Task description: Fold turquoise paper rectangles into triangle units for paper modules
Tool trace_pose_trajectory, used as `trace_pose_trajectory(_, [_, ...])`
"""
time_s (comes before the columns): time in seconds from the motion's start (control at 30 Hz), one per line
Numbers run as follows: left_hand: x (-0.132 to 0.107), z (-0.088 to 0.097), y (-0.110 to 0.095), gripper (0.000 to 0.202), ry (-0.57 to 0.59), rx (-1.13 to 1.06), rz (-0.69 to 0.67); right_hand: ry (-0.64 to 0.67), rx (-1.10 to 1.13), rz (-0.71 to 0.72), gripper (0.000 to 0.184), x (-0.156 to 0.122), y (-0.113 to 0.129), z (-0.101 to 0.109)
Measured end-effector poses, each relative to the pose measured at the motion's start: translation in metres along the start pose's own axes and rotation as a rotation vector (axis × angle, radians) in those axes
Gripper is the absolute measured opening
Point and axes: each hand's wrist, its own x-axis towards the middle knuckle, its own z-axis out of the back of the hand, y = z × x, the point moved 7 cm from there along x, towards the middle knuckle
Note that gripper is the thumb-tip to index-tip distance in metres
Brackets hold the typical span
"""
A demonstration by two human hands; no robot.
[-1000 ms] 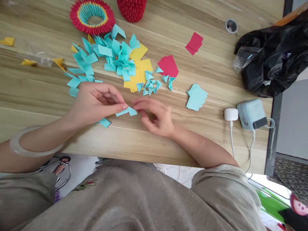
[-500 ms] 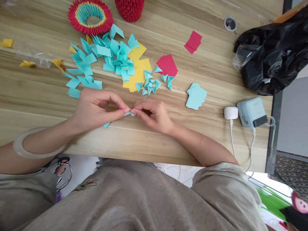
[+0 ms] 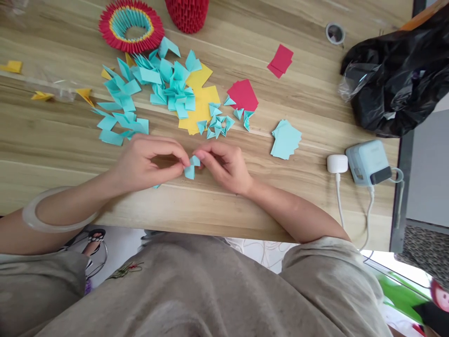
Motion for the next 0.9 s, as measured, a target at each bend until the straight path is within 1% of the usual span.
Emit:
trace_pose_trajectory(0.07, [0.0,0.006,0.003,0.011,-0.091,-0.027,0.027,-0.063,-0.026,0.06,0.017,-0.002,0.004,0.003])
trace_pose_trajectory(0.1, [-0.001,0.008,0.006,0.01,-0.134,-0.047,0.055,-0.085,-0.074,0.108,0.017,-0.003,0.007,0.004])
trace_pose_trajectory(0.17, [-0.001,0.011,0.011,0.009,-0.182,-0.092,0.115,-0.078,-0.222,0.252,0.021,-0.006,0.017,0.002])
trace_pose_trajectory(0.27, [0.0,0.008,0.013,0.008,-0.164,-0.173,0.148,-0.004,-0.395,0.441,0.027,-0.011,0.028,-0.004])
trace_pose_trajectory(0.33, [0.0,0.007,0.012,0.008,-0.145,-0.209,0.137,0.027,-0.424,0.48,0.028,-0.013,0.029,-0.004])
trace_pose_trajectory(0.47, [0.0,0.009,0.011,0.009,-0.16,-0.223,0.104,0.036,-0.401,0.431,0.03,-0.013,0.027,0.001])
trace_pose_trajectory(0.67, [0.001,0.01,0.01,0.014,-0.191,-0.265,0.048,0.035,-0.357,0.356,0.019,-0.009,0.025,0.0])
trace_pose_trajectory(0.73, [0.001,0.009,0.01,0.014,-0.191,-0.264,0.055,0.011,-0.288,0.303,0.015,-0.006,0.022,0.002])
trace_pose_trajectory(0.83, [0.0,0.007,0.009,0.014,-0.183,-0.22,0.065,-0.021,-0.172,0.186,0.007,-0.004,0.015,0.002])
trace_pose_trajectory(0.9, [-0.001,0.006,0.007,0.013,-0.178,-0.176,0.052,-0.037,-0.091,0.104,0.01,-0.004,0.009,0.002])
